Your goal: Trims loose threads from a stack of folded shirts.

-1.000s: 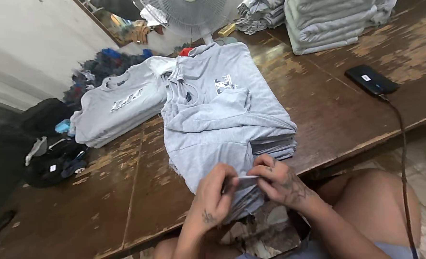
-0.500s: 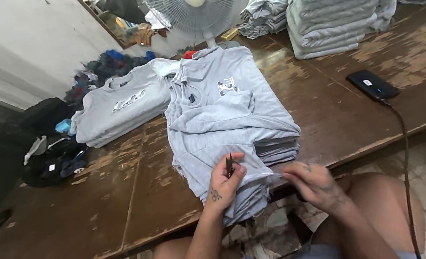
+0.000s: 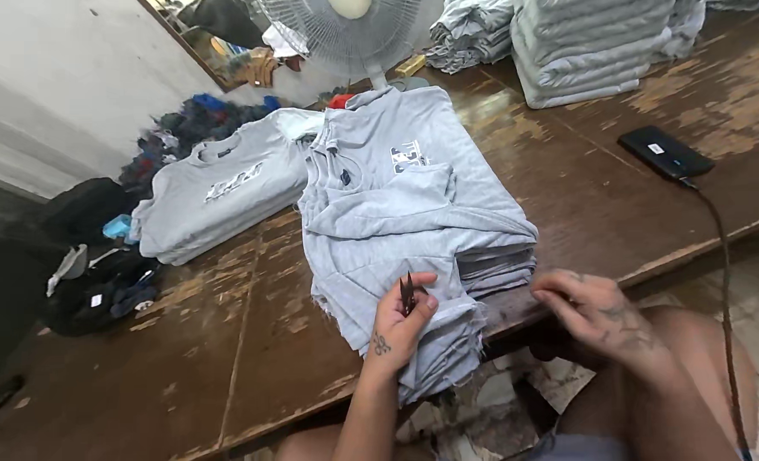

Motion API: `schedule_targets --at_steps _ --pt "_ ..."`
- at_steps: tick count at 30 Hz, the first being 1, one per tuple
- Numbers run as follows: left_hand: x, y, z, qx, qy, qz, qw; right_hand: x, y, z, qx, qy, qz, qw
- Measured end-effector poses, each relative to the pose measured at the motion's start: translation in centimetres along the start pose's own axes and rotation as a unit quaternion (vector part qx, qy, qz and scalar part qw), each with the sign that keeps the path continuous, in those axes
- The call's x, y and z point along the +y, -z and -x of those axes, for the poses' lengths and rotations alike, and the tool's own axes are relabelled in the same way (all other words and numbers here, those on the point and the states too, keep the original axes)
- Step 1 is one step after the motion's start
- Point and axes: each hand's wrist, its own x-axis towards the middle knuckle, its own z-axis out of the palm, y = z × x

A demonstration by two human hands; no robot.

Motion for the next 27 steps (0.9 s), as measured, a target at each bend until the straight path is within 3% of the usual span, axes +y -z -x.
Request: schedule_targets --at_steps 2,5,8,11,14,18,24,27 --pt "0.0 -0.3 -0.2 -0.002 0.001 -0.006 1.0 -0.7 0.6 -0.1 -0.013 0.001 0.017 1.0" --pt "0.0 -0.6 -0.4 -0.014 0.002 -0.02 1.0 -3.8 -1.4 -1.5 -0.053 0.0 -0.06 0.997" --pt "0.2 -0.4 0.0 -0.035 -0.004 -0.032 0.999 -4.2 -5.8 -2.0 -0.008 0.035 -0.071 0.997" --pt "0.5 0.4 0.5 -0.094 -0.006 -0.132 0.987 -3.4 -5.8 -1.1 -0.013 0.043 -0.051 0.998" --pt "1.5 0.8 1.4 -0.16 -0.025 -0.296 0.941 -3.1 -3.2 0.5 -0.056 0.032 -0.035 0.997" --pt "4.3 0.3 1.6 -0.181 -0.143 -0.484 0.844 -3.1 -1.9 1.1 -0.005 0.096 -0.048 0.994" --pt "8.3 -1.1 0.9 -0.207 -0.267 -0.57 0.749 -4.1 -2.0 1.2 0.041 0.122 -0.045 0.991" --pt "8.0 -1.2 0.7 -0.194 -0.289 -0.589 0.729 -4.4 -2.2 1.4 0.054 0.128 -0.068 0.988"
